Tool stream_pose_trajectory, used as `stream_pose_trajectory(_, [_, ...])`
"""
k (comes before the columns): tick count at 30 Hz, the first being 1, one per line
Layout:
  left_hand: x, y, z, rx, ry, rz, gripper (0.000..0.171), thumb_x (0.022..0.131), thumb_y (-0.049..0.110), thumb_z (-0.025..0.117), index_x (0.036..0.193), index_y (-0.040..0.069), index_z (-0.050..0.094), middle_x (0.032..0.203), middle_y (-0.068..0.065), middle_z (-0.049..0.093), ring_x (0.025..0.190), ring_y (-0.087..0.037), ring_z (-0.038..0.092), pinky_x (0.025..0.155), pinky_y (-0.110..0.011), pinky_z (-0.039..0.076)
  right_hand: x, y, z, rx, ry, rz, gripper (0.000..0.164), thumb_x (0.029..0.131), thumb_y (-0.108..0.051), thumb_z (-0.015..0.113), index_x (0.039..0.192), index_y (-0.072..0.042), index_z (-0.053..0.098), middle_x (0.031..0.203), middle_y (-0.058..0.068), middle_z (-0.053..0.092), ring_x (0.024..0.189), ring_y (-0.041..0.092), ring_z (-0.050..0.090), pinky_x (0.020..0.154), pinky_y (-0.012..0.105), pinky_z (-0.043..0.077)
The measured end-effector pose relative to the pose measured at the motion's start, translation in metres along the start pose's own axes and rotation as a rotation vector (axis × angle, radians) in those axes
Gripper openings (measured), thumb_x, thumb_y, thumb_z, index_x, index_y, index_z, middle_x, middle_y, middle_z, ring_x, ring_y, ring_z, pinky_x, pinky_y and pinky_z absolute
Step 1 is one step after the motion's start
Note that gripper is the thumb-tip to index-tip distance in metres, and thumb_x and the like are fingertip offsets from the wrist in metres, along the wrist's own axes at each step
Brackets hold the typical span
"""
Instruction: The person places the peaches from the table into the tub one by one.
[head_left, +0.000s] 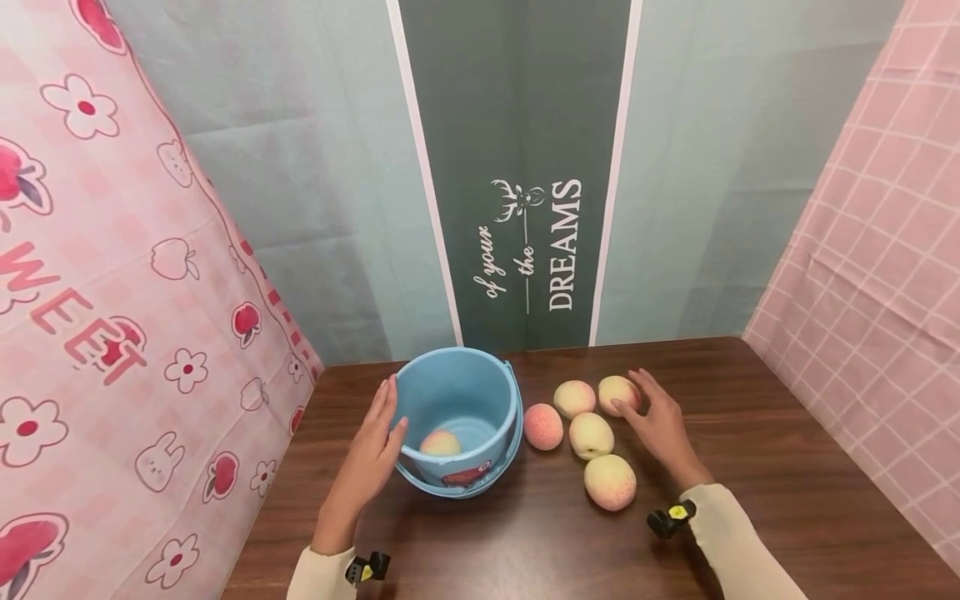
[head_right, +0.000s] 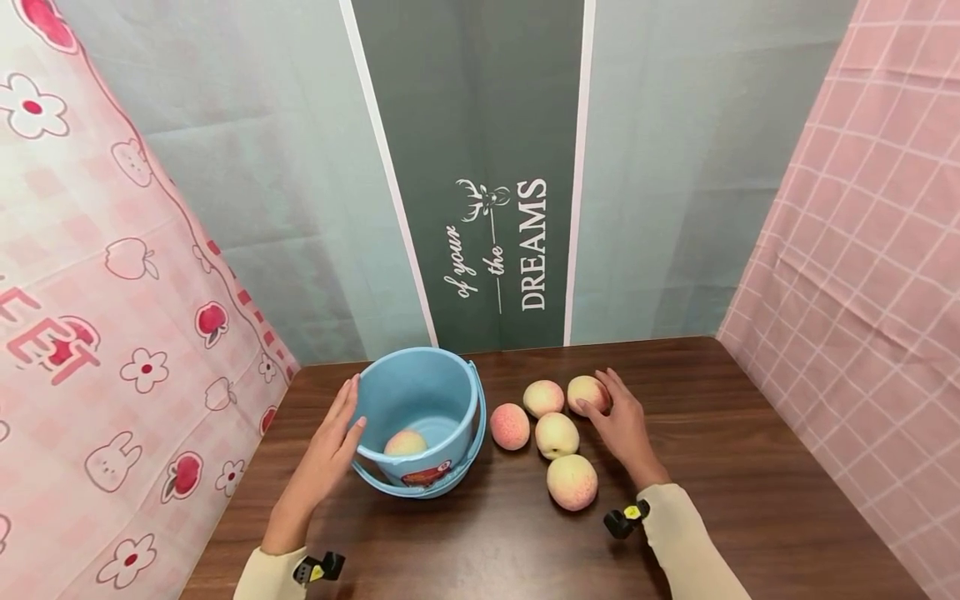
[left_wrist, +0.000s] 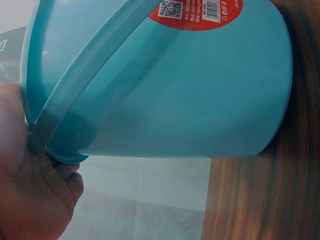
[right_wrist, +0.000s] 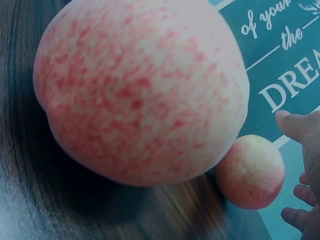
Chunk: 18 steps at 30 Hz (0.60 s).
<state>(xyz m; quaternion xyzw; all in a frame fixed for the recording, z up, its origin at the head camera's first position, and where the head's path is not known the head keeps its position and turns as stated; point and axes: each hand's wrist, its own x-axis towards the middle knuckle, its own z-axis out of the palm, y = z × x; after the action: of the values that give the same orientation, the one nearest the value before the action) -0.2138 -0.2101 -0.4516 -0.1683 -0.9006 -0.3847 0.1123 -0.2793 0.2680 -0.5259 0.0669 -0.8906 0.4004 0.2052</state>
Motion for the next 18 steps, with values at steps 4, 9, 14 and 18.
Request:
stream_pose_trajectory(4, [0.0,0.0,0.0,-0.003,0.001,-0.001,0.069,0.108,0.035,0.047,0.165,0.018,0.011,0.17,0.001,0.006,0.155,-0.027,0.014,0.117,-0.058,0.024,0.0,0.007,0.002,-0.007,0.004,0.015,0.069,0.092,-0.023,0.077,0.147,0.005,0.046,0.155,0.033,0.036,0.135,0.056,0.041,0.102,0.07,0.037])
stream_pose_trajectory(9, [0.001,-0.001,0.0,0.006,0.002,0.0,0.069,0.108,0.036,0.046,0.165,0.019,0.01,0.17,0.002,0.006,0.155,-0.027,0.014,0.117,-0.059,0.024,0.0,0.015,0.005,-0.013,0.009,0.034,0.075,0.093,-0.025,0.077,0.151,0.004,0.041,0.157,0.032,0.031,0.136,0.057,0.038,0.104,0.071,0.035])
stream_pose_trajectory(14, [0.001,-0.002,0.0,0.012,0.002,-0.002,0.068,0.109,0.037,0.046,0.165,0.019,0.01,0.17,0.003,0.006,0.156,-0.026,0.013,0.117,-0.058,0.024,0.002,0.018,0.006,-0.012,0.008,0.032,0.075,0.093,-0.026,0.077,0.151,0.004,0.04,0.157,0.033,0.032,0.137,0.057,0.038,0.104,0.071,0.034])
stream_pose_trajectory(18, [0.001,-0.001,0.0,0.012,0.001,-0.005,0.068,0.109,0.036,0.046,0.164,0.018,0.011,0.17,0.002,0.007,0.156,-0.026,0.013,0.118,-0.058,0.023,0.002,0.019,0.008,-0.013,0.001,0.031,0.075,0.093,-0.026,0.077,0.151,0.004,0.04,0.156,0.033,0.032,0.136,0.057,0.038,0.104,0.071,0.035])
